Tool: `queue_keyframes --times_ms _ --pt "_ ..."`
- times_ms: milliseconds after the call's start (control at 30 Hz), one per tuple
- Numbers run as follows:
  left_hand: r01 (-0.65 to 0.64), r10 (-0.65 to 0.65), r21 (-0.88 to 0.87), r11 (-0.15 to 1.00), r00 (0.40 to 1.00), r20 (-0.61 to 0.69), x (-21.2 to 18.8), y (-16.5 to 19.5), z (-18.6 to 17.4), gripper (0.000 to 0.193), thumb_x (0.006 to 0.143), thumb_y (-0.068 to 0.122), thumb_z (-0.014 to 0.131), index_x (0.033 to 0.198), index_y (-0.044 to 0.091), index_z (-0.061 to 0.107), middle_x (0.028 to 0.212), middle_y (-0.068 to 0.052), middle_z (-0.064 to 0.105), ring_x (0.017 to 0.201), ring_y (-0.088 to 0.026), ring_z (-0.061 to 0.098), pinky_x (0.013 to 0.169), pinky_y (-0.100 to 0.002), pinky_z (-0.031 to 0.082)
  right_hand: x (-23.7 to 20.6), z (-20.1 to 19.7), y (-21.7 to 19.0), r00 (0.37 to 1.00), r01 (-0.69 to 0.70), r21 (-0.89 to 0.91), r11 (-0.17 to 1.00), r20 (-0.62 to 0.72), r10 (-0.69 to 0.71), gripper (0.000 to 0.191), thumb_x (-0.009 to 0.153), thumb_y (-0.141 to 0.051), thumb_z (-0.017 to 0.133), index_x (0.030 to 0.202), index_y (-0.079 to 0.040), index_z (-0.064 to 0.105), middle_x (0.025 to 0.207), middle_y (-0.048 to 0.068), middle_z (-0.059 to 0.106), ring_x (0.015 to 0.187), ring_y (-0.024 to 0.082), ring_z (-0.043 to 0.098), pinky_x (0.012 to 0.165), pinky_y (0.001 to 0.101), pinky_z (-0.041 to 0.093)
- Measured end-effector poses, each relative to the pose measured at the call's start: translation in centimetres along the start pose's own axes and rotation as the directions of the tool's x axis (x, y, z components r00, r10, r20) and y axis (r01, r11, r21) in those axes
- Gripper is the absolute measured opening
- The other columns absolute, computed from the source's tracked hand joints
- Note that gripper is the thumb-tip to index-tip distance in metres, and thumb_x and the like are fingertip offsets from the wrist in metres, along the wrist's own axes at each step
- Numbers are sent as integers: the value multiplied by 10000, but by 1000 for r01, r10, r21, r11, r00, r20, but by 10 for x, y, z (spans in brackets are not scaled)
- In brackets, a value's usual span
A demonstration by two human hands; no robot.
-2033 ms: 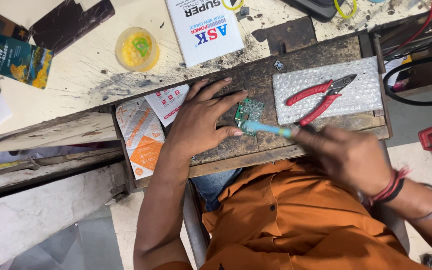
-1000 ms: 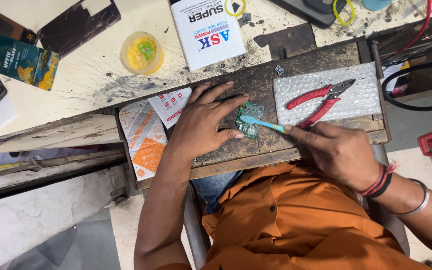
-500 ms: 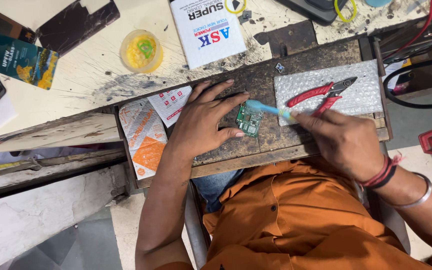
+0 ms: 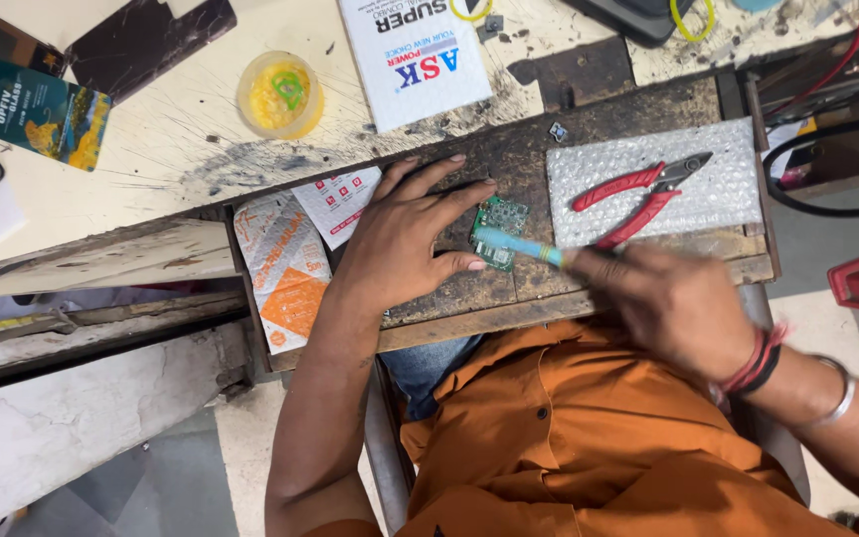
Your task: The person cleans a small green circuit board with a brush, then uses a soldering iron to work on specific points on the board. After soldering, the person applies a liquid from a blue bottle and scrubs the board again with the brush.
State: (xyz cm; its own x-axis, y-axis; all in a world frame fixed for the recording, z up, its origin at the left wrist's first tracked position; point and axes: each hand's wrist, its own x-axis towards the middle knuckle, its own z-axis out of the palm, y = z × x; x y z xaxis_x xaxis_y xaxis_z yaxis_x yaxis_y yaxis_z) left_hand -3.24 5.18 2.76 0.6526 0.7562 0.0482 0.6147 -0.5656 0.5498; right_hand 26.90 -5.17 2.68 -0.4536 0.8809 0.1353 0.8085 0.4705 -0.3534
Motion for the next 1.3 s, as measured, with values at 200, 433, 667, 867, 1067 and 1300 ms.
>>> queue_keyframes --times_ms 200,433,667,867,1067,1300 --pt "-7 7 1 1000 1000 -20 0 1 -1 812 664 424 890 1403 230 614 1476 -124 584 1413 -274 455 1187 -502 284 -4 -3 4 1000 10 8 1000 -9 -10 657 763 -75 742 1389 -258 663 819 39 642 592 219 603 476 376 503" --pt "-11 11 -5 1000 1000 -12 1 1 -1 801 678 430 887 1404 228 615 1464 -115 603 1425 -285 458 1194 -507 284 -10 -6 4 999 -47 -43 998 -14 46 660 748 -85 759 1366 -297 667 794 37 619 573 230 589 463 390 485" --pt "-26 26 -6 1000 999 -25 2 -1 7 784 699 452 886 1404 245 611 1410 -104 651 1438 -247 459 1230 -525 260 -16 -7 8 997 -74 -11 997 -4 74 570 812 -101 744 1351 -278 682 730 41 573 539 245 577 494 403 497" --pt "35 -36 17 999 997 62 14 -3 19 824 719 475 857 1451 285 531 1313 -24 715 1491 -238 381 1243 -563 171 -19 2 26 992 -125 -36 992 -22 124 537 853 -85 733 1341 -306 694 779 36 603 609 241 605 526 392 509" --pt "30 -32 65 997 999 26 26 -10 30 861 661 502 866 1438 339 531 1575 -104 477 1467 -278 376 1238 -519 202 -15 14 40 993 -95 -92 991 -86 87 554 826 -167 755 1343 -352 682 809 16 646 650 216 629 573 382 535" --pt "28 -41 133 991 995 96 39 -23 45 891 753 539 816 1541 330 457 1332 6 688 1558 -248 345 1308 -560 160 6 26 66 992 -125 -28 992 -25 125 546 864 -123 682 1381 -296 674 784 37 702 612 151 686 582 366 580"
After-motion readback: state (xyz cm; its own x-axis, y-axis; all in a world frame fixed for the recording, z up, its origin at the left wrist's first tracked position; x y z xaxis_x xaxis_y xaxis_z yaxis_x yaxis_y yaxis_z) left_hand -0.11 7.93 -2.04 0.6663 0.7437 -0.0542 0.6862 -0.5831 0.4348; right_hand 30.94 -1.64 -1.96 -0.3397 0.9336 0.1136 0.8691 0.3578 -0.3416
